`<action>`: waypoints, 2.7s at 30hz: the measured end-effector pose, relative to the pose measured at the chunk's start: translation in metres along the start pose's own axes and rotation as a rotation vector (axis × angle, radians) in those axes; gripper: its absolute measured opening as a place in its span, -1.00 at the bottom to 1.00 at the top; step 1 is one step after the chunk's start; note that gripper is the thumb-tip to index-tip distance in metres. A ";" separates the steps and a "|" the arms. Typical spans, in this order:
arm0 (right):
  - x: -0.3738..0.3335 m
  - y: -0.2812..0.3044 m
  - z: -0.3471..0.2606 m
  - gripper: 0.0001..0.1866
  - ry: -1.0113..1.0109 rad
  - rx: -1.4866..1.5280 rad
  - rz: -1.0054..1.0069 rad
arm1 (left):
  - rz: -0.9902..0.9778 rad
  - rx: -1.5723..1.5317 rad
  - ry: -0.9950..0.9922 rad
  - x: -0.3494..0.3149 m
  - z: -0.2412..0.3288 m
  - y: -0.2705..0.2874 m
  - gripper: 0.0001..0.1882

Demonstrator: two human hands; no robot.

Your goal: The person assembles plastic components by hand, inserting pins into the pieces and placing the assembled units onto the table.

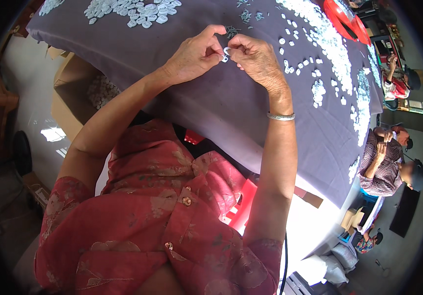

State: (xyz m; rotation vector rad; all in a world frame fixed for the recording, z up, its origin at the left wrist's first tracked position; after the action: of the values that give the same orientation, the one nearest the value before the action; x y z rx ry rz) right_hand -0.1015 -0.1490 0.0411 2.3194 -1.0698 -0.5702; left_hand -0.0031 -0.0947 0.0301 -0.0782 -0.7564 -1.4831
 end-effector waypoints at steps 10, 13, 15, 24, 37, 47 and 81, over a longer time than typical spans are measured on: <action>-0.001 -0.006 -0.001 -0.91 -0.016 -0.027 -0.035 | -0.003 0.007 0.002 0.000 -0.001 0.000 -0.49; -0.001 -0.007 -0.001 -0.90 -0.019 -0.012 -0.040 | 0.012 -0.017 -0.003 -0.001 -0.002 0.000 -0.48; -0.003 -0.008 -0.001 -0.90 -0.022 0.009 -0.042 | 0.018 -0.003 -0.005 0.000 -0.002 0.000 -0.46; -0.006 -0.004 -0.009 -0.88 0.056 -0.103 0.008 | 0.052 0.113 -0.045 0.000 0.003 -0.001 -0.42; -0.024 -0.010 -0.034 -0.89 0.302 -0.245 0.155 | -0.016 0.140 -0.040 0.001 0.002 -0.001 -0.41; -0.025 -0.013 -0.042 -0.91 0.352 -0.307 0.144 | -0.130 0.084 -0.048 0.005 0.001 -0.002 -0.37; -0.026 -0.014 -0.014 -0.86 0.127 -0.203 0.203 | -0.097 0.024 -0.072 0.003 0.009 0.008 -0.45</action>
State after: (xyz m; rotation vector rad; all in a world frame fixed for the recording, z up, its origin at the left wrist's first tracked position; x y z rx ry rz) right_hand -0.1007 -0.1168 0.0476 2.0152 -1.1157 -0.4259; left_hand 0.0004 -0.0924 0.0415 -0.0778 -0.8460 -1.5695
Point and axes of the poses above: each hand's wrist, its own x-axis towards the middle knuckle, its own y-axis out of the back of the hand, z = x × y, the point moved 10 cm from there along x, towards the middle knuckle, and after that the axes turned 9 degrees about -y, right-handed, at the moved point
